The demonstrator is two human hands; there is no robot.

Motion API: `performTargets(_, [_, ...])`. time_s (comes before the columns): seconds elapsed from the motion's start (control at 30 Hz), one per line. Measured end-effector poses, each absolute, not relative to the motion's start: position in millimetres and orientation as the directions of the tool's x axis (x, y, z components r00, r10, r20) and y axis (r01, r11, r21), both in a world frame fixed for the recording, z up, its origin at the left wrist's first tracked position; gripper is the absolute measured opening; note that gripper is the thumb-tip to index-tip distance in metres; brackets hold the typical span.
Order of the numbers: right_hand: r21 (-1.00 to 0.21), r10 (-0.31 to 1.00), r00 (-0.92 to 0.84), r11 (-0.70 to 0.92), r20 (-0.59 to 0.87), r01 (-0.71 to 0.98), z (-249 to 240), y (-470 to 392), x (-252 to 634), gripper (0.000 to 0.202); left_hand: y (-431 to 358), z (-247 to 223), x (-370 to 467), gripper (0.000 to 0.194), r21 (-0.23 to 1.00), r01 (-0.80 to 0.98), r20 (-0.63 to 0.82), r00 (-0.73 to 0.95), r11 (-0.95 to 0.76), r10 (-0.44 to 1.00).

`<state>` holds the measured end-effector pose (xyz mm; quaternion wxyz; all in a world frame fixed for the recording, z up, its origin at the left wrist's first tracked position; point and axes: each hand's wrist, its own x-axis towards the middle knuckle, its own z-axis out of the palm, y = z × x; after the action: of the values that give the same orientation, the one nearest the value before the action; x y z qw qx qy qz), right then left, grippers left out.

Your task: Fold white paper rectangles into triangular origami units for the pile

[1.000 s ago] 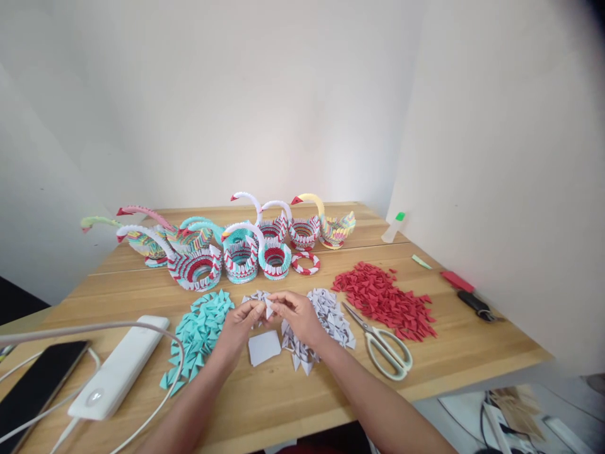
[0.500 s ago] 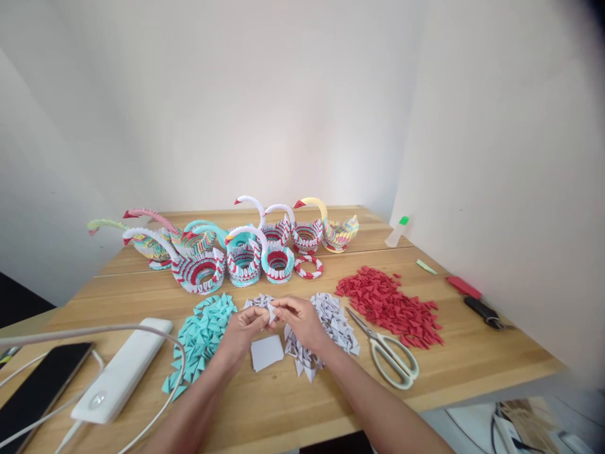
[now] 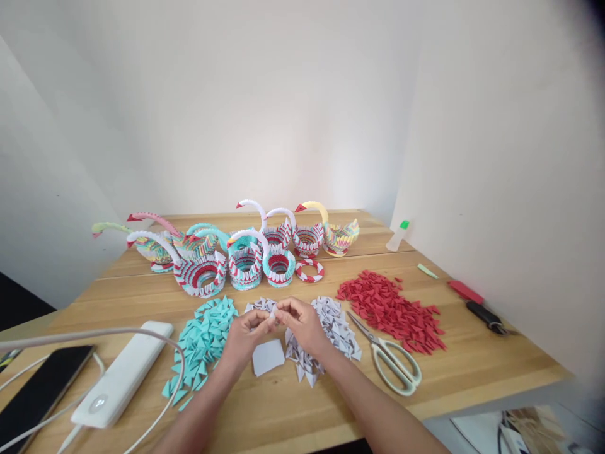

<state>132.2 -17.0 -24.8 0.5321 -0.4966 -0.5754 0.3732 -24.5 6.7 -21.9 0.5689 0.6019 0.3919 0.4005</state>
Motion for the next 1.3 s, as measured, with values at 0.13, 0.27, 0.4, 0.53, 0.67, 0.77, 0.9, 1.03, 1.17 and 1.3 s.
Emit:
performTargets(0.13, [-0.91,0.942,0.005,0.324,0.337,0.259,-27,-19,133,0.011,4,-15,-26,0.029,1.0,0.018,0.009,0.35,-0.016,0.937])
performTargets(0.27, [-0.739,0.827,-0.139,0.551,0.544,0.386,-22,-21,135,0.018,2,-11,-26,0.032,0.994,-0.081,-0.038,0.379,0.074,0.924])
performTargets(0.4, [-0.672,0.769,-0.13,0.616,0.626,0.412,-20,-21,138,0.022,3,-11,-26,0.04,0.986,-0.119,-0.058,0.435,0.121,0.899])
performTargets(0.53, [-0.716,0.809,-0.128,0.571,0.573,0.403,-18,-21,138,0.023,5,-13,-28,0.03,1.0,0.013,0.017,0.34,-0.023,0.94])
performTargets(0.67, [-0.81,0.877,-0.078,0.469,0.474,0.352,-15,-23,138,0.02,4,-16,-31,0.023,0.969,0.14,0.161,0.266,-0.204,0.95])
performTargets(0.77, [-0.853,0.906,-0.037,0.411,0.422,0.322,-13,-24,139,0.017,2,-16,-31,0.019,0.937,0.197,0.235,0.253,-0.288,0.938])
performTargets(0.9, [-0.847,0.904,-0.056,0.418,0.424,0.328,-11,-23,138,0.013,1,-17,-31,0.015,0.914,0.222,0.281,0.258,-0.34,0.924])
performTargets(1.03, [-0.84,0.904,-0.045,0.413,0.425,0.352,-8,-24,138,0.011,1,-19,-31,0.013,0.895,0.235,0.315,0.272,-0.38,0.909])
performTargets(1.17, [-0.824,0.91,-0.075,0.402,0.408,0.399,-7,-26,139,0.014,2,-19,-31,0.014,0.891,0.218,0.331,0.285,-0.397,0.899])
performTargets(1.3, [-0.813,0.905,-0.099,0.417,0.414,0.406,-9,-25,139,0.015,3,-18,-32,0.014,0.887,0.209,0.344,0.295,-0.411,0.892])
